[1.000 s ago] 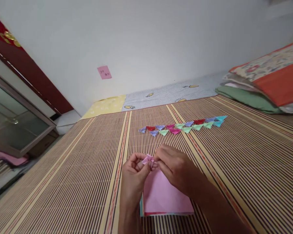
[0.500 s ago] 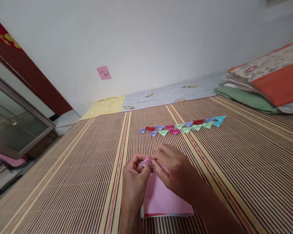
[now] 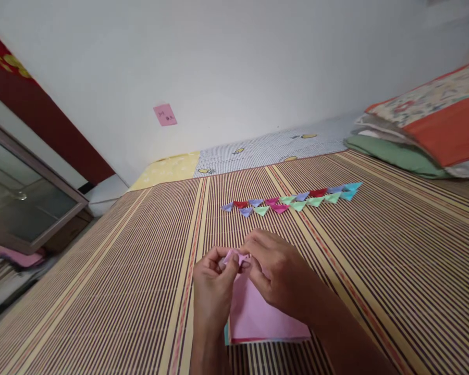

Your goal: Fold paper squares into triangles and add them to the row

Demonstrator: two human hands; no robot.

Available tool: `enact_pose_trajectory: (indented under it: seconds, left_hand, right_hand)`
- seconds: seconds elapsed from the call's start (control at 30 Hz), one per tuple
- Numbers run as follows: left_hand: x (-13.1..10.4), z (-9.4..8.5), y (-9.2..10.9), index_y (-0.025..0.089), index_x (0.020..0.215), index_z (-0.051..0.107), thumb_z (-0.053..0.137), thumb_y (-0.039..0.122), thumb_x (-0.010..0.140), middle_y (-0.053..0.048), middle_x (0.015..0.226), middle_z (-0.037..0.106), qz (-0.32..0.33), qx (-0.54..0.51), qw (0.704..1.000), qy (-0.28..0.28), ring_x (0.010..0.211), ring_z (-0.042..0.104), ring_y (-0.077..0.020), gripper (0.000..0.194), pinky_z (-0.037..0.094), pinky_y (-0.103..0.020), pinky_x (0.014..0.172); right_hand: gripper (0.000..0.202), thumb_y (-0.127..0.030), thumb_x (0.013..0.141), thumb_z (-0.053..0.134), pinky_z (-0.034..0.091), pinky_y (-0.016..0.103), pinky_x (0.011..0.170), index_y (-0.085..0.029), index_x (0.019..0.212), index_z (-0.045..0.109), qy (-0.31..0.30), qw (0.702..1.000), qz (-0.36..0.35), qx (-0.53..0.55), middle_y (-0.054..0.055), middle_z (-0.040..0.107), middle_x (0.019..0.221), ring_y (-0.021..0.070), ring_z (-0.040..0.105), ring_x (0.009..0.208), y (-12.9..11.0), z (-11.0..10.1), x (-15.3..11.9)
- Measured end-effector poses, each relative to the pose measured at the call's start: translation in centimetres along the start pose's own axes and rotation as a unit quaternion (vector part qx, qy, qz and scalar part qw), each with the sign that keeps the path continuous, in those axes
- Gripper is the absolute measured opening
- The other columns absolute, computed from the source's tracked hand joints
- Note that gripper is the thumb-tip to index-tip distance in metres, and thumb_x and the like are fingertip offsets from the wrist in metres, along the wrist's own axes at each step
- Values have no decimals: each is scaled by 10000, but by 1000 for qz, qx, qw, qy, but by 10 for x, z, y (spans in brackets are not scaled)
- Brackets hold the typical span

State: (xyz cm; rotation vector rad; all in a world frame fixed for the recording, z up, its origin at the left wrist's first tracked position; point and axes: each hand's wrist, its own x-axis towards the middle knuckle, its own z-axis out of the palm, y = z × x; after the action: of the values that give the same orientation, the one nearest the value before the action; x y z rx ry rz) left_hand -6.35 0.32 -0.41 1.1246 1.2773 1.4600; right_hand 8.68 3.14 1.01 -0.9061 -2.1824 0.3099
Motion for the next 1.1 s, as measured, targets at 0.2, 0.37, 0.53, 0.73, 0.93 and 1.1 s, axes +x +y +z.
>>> enact_pose_trajectory:
  seconds: [0.2,0.37,0.53,0.73,0.93,1.1]
  left_hand:
    - [2,-6,1,166,810,669,676,302,902,-7,744,661,27,35,997,-65,679,608,-139,165,495,-252,661]
    - [4,-9,-2,177,795,640,650,311,921,14,705,599,15,77,993,-85,660,545,-136,184,443,-252,627]
    - [6,-11,-8,170,793,635,661,327,919,5,723,591,9,66,995,-77,660,515,-133,203,418,-257,617]
    - [6,-14,-10,163,812,653,679,320,910,5,731,594,-1,34,995,-95,636,500,-118,187,411,-246,597]
    - [7,-7,-8,168,824,691,745,282,841,-3,743,660,10,17,1000,0,658,597,-127,127,460,-230,603]
    - [8,2,-9,178,821,700,784,228,779,-13,800,692,55,-6,996,70,731,633,-149,106,514,-262,703]
  right_hand:
    - [174,-15,843,518,388,331,723,-180,869,565,-35,998,-22,-41,40,537,885,198,477,816,1,4,-2]
    - [125,-62,835,568,406,345,738,-180,877,567,-49,998,-13,-43,39,535,889,204,481,822,0,2,-3]
    - [125,-41,867,579,414,339,761,-166,876,580,-56,998,-29,-26,44,566,919,201,508,857,3,2,-2]
    - [142,-45,894,607,414,329,720,-169,835,572,-68,997,-32,-14,35,574,876,195,517,811,5,5,-2]
    - [214,-76,954,500,476,326,795,-179,1112,600,59,991,61,107,54,662,1004,193,622,919,13,1,-1]
    - [83,-240,936,597,444,248,611,-201,863,588,36,961,172,213,-21,630,744,137,596,671,5,7,-1]
